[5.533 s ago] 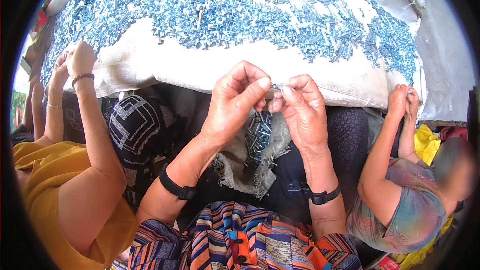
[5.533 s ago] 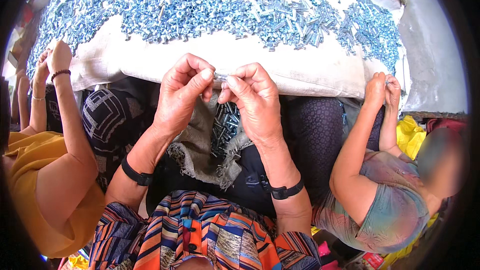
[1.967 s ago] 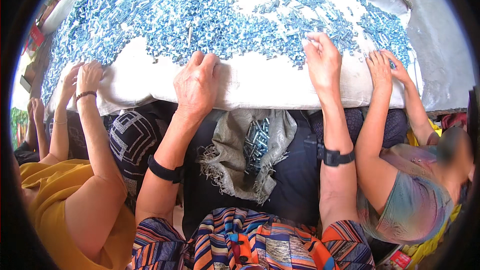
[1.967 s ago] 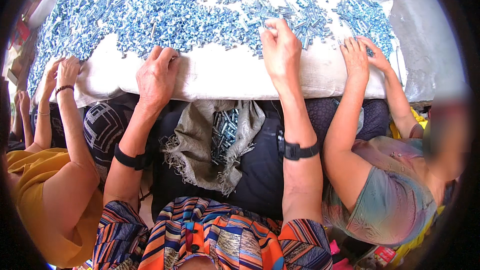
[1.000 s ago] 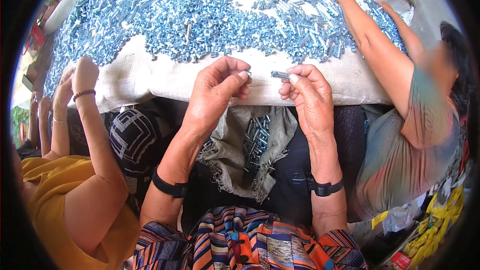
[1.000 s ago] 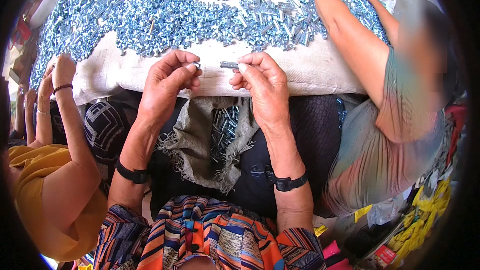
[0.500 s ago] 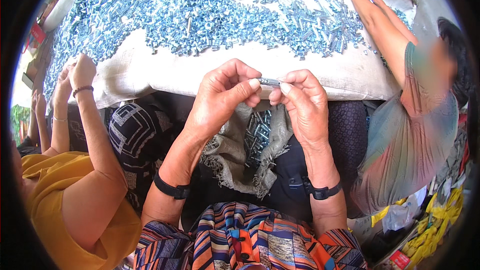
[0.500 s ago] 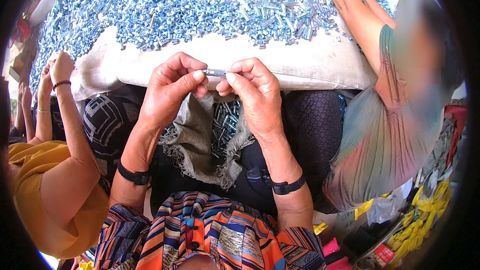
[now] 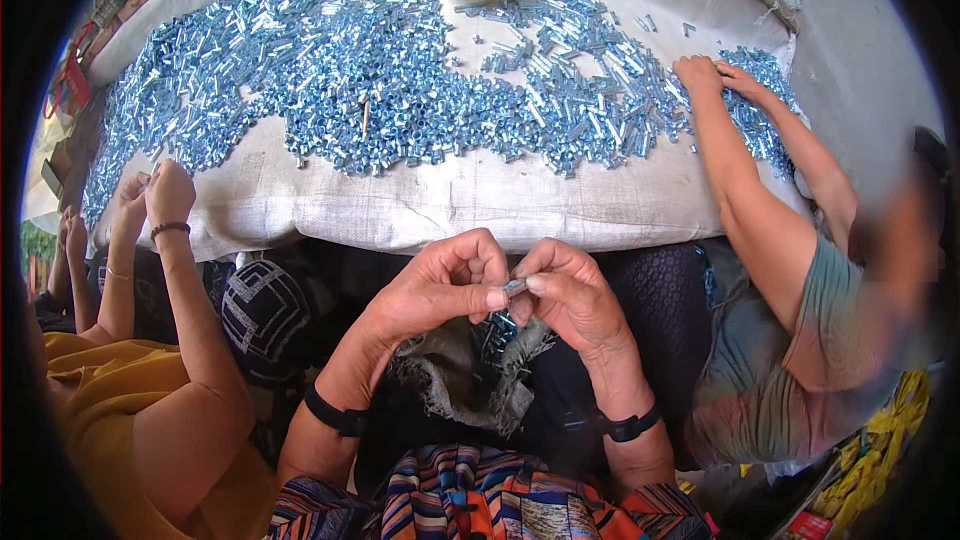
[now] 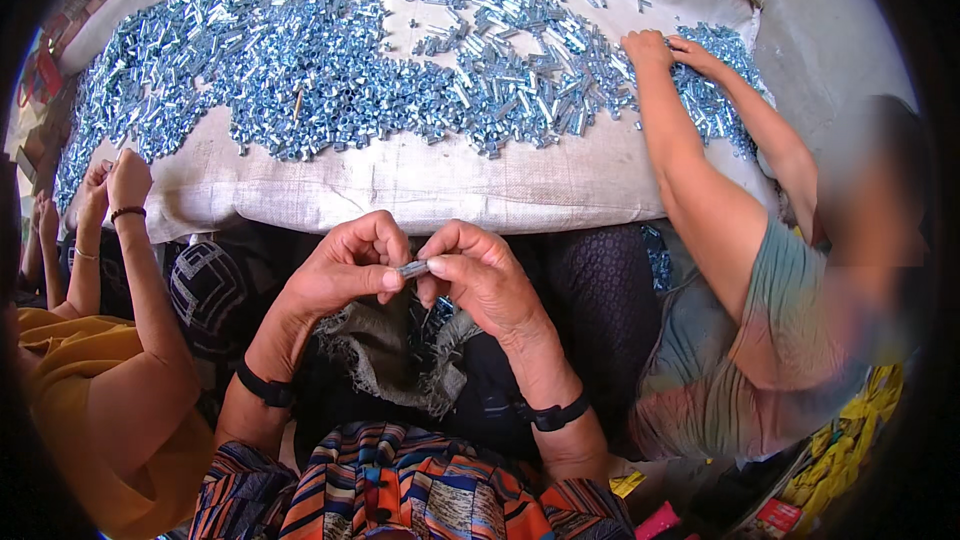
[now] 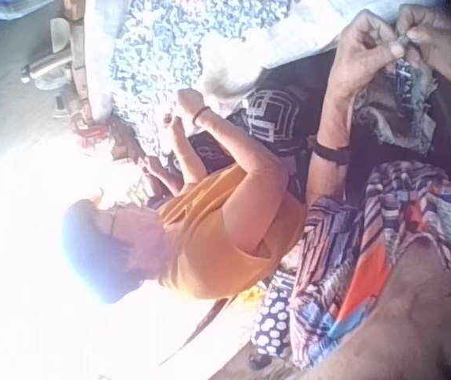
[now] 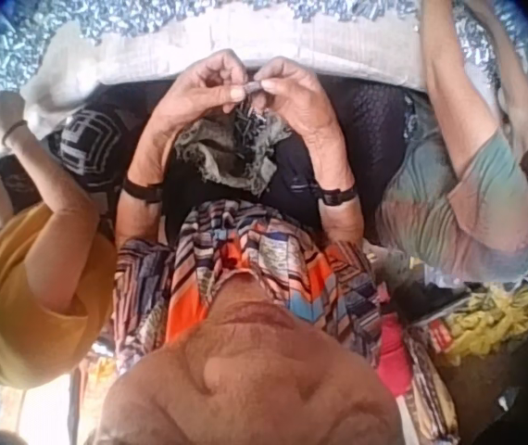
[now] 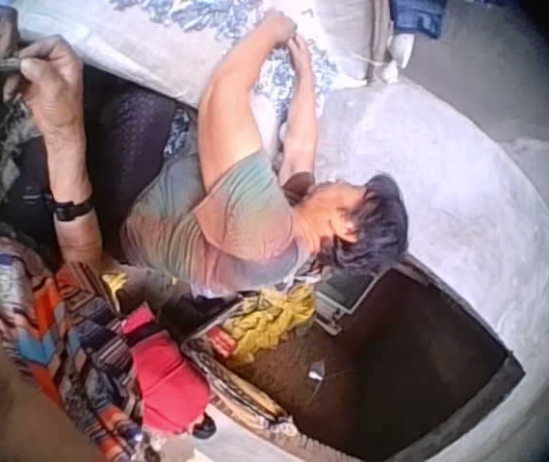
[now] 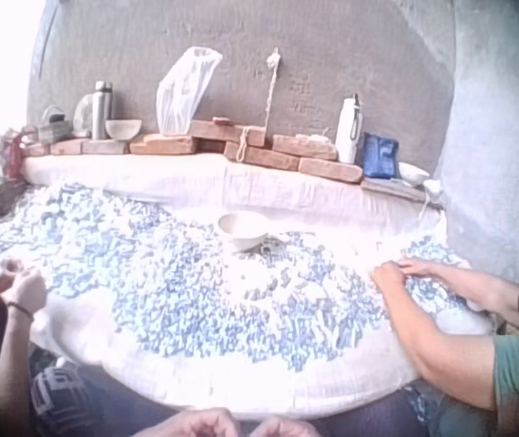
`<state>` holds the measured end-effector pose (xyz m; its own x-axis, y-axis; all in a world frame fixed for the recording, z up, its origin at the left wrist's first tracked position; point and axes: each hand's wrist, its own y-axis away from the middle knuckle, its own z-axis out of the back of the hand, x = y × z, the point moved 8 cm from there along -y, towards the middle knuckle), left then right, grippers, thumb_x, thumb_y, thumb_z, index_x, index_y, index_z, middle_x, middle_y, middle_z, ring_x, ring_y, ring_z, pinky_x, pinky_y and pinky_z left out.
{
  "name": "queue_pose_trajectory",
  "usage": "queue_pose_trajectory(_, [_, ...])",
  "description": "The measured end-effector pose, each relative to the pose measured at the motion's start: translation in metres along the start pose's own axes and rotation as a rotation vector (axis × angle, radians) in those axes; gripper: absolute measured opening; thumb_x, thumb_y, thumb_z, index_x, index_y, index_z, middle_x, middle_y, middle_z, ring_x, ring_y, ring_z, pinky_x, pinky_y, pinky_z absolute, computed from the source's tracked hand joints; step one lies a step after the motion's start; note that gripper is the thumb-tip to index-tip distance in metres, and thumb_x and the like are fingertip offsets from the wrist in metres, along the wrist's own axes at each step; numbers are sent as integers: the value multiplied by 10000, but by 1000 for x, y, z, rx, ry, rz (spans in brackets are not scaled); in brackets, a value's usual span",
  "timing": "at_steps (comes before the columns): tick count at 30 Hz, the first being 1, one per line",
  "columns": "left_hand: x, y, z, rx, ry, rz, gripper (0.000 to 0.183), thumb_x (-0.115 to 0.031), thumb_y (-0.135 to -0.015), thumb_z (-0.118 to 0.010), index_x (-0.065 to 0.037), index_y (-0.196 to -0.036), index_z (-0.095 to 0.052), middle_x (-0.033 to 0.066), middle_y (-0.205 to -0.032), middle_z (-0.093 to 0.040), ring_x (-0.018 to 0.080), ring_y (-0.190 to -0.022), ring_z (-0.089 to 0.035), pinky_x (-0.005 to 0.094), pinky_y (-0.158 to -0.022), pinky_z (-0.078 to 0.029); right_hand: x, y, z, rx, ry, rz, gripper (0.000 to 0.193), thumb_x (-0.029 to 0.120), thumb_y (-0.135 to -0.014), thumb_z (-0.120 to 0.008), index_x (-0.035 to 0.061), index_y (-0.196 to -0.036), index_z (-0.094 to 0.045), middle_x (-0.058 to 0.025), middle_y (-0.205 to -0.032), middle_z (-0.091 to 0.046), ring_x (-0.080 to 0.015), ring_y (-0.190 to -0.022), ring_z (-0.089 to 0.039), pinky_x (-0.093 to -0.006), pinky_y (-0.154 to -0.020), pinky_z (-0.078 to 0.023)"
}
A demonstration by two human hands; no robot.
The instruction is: The person repeatedly picks up metal screws and sleeves from the table by hand, inserts the screws into the sleeves to assemble them, and drops the assembled pieces into a bag.
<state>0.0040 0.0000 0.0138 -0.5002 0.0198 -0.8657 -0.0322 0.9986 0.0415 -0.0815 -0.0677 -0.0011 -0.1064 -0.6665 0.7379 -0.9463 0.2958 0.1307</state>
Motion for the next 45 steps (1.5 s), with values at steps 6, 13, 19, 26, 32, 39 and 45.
queue_pose_trajectory(6, [-17,-5,31,-188,-350,-34,132,-145,-846,-662,-36,-874,-592,-42,-777,-554,33,-731,-481,199,-638,-397,15,9,18,-123,339,40,101,77,-887,-560,-5,-940,-586,-55,-758,-602,-107,-652,-582,-232,-622,-482])
queue_pose_trajectory(13, [-53,-23,80,-596,-1010,-317,135,-134,-812,-645,-20,-838,-578,93,-714,-576,207,-628,-561,317,-589,-444,64,-24,15,-228,657,133,151,139,-905,-547,-5,-915,-593,-14,-697,-554,-63,-613,-491,-203,-576,-399])
queue_pose_trajectory(19, [-55,-36,79,-670,-1271,-384,163,-188,-782,-664,-53,-804,-576,118,-740,-591,301,-676,-601,373,-607,-469,169,-140,53,-450,1143,388,129,156,-845,-610,28,-862,-602,13,-727,-560,-67,-645,-501,-223,-603,-406])
queue_pose_trajectory(26, [-47,-42,77,-586,-1293,-298,198,-222,-777,-681,-66,-810,-563,97,-766,-545,290,-673,-571,378,-581,-445,255,-276,117,-685,1851,275,534,399,-722,-681,70,-1134,-594,-163,-1169,-559,-316,-1095,-508,-395,-909,-419])
queue_pose_trajectory(32, [-48,-43,80,-572,-1289,-251,196,-220,-716,-740,-97,-815,-625,66,-690,-532,235,-581,-554,337,-512,-426,266,-368,190,-677,2131,43,745,585,-698,-622,165,-1301,-501,-150,-1361,-400,-370,-1259,-363,-499,-1011,-329])
queue_pose_trajectory(39, [-47,-52,82,-542,-1216,-260,233,-148,-649,-776,-82,-812,-624,44,-677,-546,209,-559,-547,321,-471,-407,298,-427,241,-505,2042,-59,769,668,-700,-545,156,-1274,-522,-172,-1313,-477,-360,-1228,-421,-490,-998,-331])
queue_pose_trajectory(45, [-47,-53,82,-624,-1295,-242,161,-134,-704,-739,-104,-809,-621,39,-687,-540,211,-557,-548,322,-475,-404,257,-384,209,-291,2173,12,726,620,-689,-558,177,-1263,-531,-212,-1266,-502,-383,-1194,-447,-423,-1004,-341])
